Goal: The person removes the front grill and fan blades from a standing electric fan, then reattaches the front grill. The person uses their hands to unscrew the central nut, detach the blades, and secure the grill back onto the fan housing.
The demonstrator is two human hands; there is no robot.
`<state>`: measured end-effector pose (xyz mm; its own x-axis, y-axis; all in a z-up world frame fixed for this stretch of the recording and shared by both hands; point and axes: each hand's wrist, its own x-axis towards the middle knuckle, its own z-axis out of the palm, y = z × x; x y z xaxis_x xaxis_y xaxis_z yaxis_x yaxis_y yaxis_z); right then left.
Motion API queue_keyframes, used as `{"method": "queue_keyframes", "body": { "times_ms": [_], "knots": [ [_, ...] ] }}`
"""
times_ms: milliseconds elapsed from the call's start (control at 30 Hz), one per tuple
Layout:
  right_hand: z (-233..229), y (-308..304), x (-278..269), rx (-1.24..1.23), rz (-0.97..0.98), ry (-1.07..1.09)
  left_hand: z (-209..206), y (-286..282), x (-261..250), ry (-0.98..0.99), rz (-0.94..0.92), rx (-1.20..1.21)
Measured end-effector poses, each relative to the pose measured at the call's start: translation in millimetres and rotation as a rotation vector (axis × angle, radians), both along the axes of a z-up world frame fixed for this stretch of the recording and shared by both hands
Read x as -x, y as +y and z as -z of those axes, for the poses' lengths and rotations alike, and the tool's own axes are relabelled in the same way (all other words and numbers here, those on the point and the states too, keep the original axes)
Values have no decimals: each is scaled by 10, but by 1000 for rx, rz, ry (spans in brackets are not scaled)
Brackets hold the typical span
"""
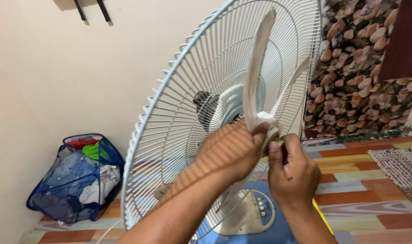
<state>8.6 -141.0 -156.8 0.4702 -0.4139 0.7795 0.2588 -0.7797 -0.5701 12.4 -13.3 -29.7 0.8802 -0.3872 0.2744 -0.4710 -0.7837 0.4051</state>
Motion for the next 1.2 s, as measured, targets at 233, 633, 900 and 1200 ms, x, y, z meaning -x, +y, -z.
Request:
{"method": "queue_keyframes", "body": {
  "times_ms": [233, 633, 900, 1200],
  "knots": [
    [-53, 236, -253, -457, -81, -202, 108, -71, -48, -69, -22, 91],
    [20, 221, -509, -323, -55, -439, -22, -12, -104, -15, 26, -48],
    [47, 89, -661, -164, -97, -468, 3, 21, -319, 75, 37, -167],
    [56, 285, -546, -458, -174, -403, 424, 10, -85, -244, -117, 213]
  ]
}}
